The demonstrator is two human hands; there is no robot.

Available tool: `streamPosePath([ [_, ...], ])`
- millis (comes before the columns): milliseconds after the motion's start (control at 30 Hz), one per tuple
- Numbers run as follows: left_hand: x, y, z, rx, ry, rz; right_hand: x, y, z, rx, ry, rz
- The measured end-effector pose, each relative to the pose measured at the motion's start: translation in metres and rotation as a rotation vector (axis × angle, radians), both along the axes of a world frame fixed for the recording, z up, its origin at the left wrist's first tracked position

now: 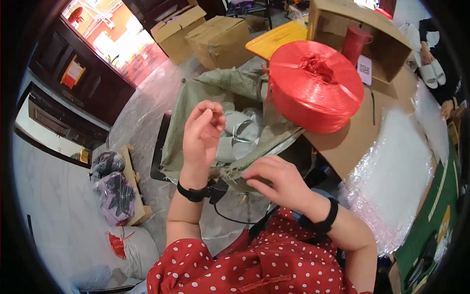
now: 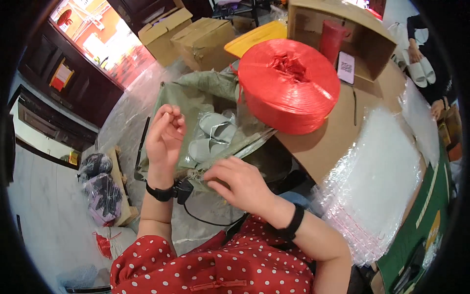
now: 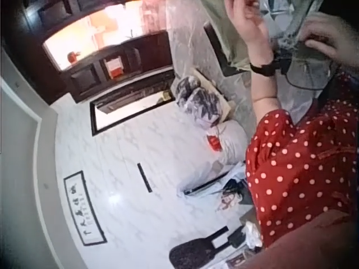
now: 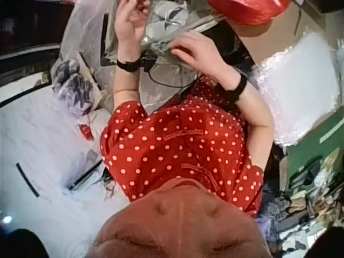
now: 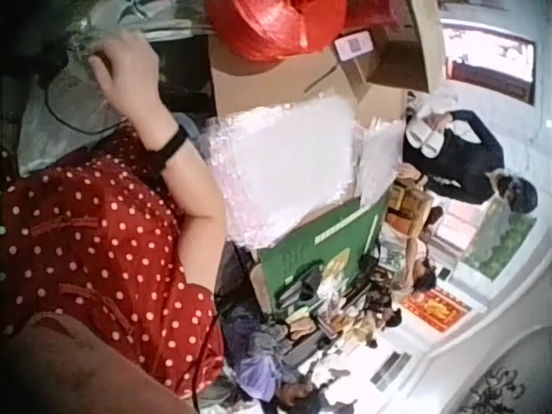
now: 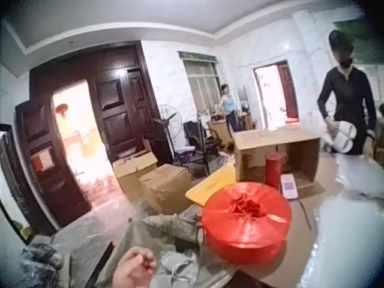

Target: The recorder takes various colors of sandals from a large bag and places them into individual plastic sleeves on a work table.

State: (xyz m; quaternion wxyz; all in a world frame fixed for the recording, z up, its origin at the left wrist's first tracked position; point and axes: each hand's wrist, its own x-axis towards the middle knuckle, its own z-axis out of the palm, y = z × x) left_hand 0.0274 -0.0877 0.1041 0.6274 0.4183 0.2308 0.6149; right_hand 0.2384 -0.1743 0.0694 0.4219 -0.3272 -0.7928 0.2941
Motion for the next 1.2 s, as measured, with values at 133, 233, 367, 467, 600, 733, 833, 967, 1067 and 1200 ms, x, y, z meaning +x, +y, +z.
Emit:
streamPosePath([
  [133,0.01,-0.019,0.008,0.105,0.023,-0.067,-0.036,0.024,-0.017,-0.016,-0.059,0.093],
  [233,0.017,-0.025,0.008,0.105,0.023,-0.146,-0.046,0.031,-0.029,-0.044,-0.112,0.135],
  [367,0.02,-0.026,0.006,0.095,-0.038,-0.305,-0.046,0.038,-0.02,-0.128,-0.248,0.154],
  [467,0.022,-0.025,0.004,0.08,-0.106,-0.313,-0.047,0.043,-0.023,-0.055,-0.163,0.235],
  [600,0.024,-0.024,0.003,0.055,-0.146,-0.326,-0.045,0.044,-0.025,-0.057,-0.196,0.24],
  [733,0.029,-0.025,0.003,0.068,-0.198,-0.335,-0.045,0.041,-0.025,-0.118,-0.15,0.219],
  [833,0.035,-0.023,0.001,0.067,-0.198,-0.312,-0.043,0.038,-0.026,-0.142,-0.108,0.189],
  [967,0.041,-0.018,-0.004,0.045,-0.182,-0.23,-0.04,0.036,-0.024,-0.231,-0.059,0.17],
  [1067,0.045,-0.017,0.001,0.012,-0.152,-0.209,-0.039,0.037,-0.03,-0.267,0.019,0.179],
  [1200,0.048,-0.01,0.001,0.017,-0.146,-0.17,-0.036,0.039,-0.027,-0.304,0.029,0.205],
])
